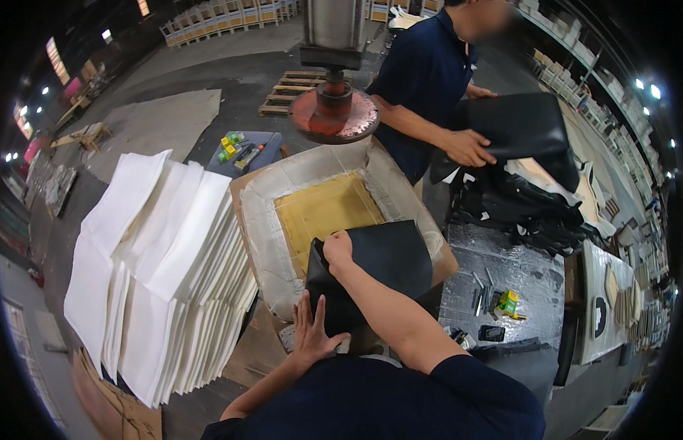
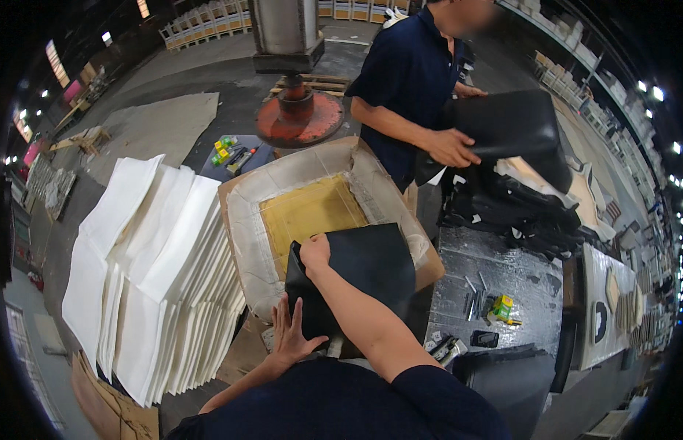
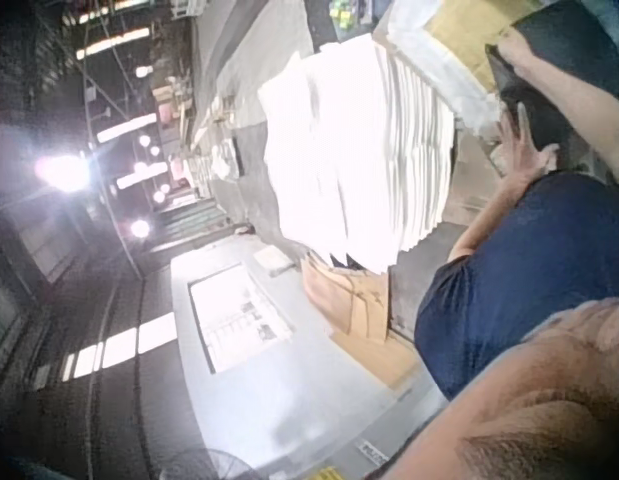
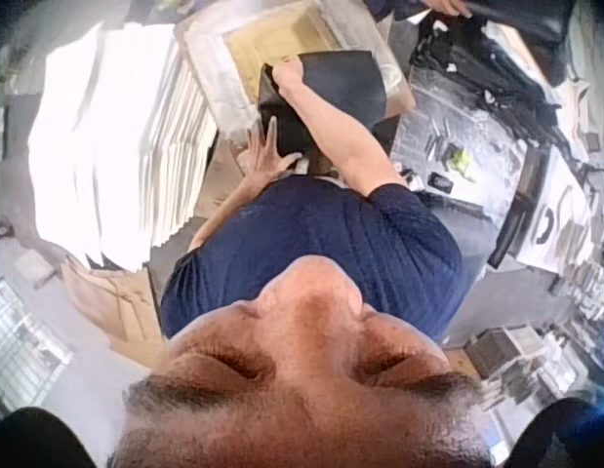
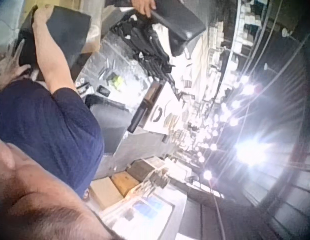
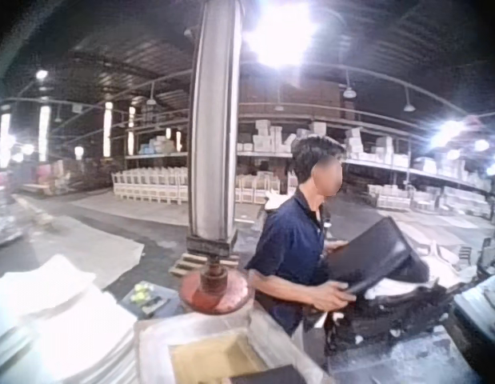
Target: The person staples fabric to a chair seat base using a pneumatic staple gun while a coworker assists by holding the seat and applying adhesive. The person flips the seat, smooths the fabric, and continues stapling around the perimeter.
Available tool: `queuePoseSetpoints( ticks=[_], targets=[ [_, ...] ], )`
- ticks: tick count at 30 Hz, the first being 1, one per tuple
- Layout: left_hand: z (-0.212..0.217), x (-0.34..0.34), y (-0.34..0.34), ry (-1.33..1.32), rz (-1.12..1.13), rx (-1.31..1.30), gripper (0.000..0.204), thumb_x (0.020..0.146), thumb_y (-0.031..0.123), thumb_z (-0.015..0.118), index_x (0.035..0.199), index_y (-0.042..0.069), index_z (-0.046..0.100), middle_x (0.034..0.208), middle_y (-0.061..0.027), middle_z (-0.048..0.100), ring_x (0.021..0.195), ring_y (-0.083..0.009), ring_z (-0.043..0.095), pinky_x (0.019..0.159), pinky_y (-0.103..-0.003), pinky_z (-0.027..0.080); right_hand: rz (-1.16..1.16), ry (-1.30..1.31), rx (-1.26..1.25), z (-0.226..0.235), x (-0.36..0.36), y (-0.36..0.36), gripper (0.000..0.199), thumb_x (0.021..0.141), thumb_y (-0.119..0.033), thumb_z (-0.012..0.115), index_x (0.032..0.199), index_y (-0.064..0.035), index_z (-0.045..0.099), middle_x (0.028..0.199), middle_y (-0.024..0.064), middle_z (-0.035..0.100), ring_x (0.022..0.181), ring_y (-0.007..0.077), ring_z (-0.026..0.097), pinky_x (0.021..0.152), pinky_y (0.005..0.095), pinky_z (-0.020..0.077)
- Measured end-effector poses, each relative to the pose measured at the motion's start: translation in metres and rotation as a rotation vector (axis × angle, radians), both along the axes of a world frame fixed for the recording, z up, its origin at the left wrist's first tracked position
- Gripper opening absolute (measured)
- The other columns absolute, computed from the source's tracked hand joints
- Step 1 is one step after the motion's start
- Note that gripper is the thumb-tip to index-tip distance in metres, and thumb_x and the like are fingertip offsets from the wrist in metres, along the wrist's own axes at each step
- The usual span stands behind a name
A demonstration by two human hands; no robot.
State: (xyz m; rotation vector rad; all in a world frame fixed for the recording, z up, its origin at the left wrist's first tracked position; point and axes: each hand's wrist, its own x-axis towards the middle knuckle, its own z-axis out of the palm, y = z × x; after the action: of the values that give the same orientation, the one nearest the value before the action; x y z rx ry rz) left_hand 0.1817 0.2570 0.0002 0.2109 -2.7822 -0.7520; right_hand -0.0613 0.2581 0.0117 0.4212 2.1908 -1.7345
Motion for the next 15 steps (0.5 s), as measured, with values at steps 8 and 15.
queuePoseSetpoints(
  ticks=[8, 15],
  targets=[
    [-0.011, 0.001, -0.029, -0.096, 0.098, -0.254, 0.095, 0.094, 0.052, 0.076, 0.167, 0.003, 0.039, 0.167, -0.0388, 0.030, 0.151, -0.0601, 0.034, 0.123, -0.077, 0.023, 0.431, 0.481, 0.244, 0.038, -0.017, 0.096, 0.031, 0.102, -0.030, 0.069, 0.120, -0.0067, 0.079, 0.115, 0.0197, 0.081, 0.111, 0.0371, 0.077, 0.096, 0.0463, 0.0591],
    [0.005, -0.016, -0.049, -0.041, 0.017, -0.235, 0.084, 0.096, 0.043, 0.077, 0.163, 0.005, 0.045, 0.166, -0.0357, 0.032, 0.152, -0.0616, 0.031, 0.124, -0.075, 0.022, 0.309, 0.226, 1.083, 0.029, -0.026, 0.238, 0.068, 0.091, -0.063, 0.081, 0.116, -0.0001, 0.079, 0.137, 0.0243, 0.059, 0.129, 0.0446, 0.060, 0.106, 0.0552, 0.0529]
  ],
)
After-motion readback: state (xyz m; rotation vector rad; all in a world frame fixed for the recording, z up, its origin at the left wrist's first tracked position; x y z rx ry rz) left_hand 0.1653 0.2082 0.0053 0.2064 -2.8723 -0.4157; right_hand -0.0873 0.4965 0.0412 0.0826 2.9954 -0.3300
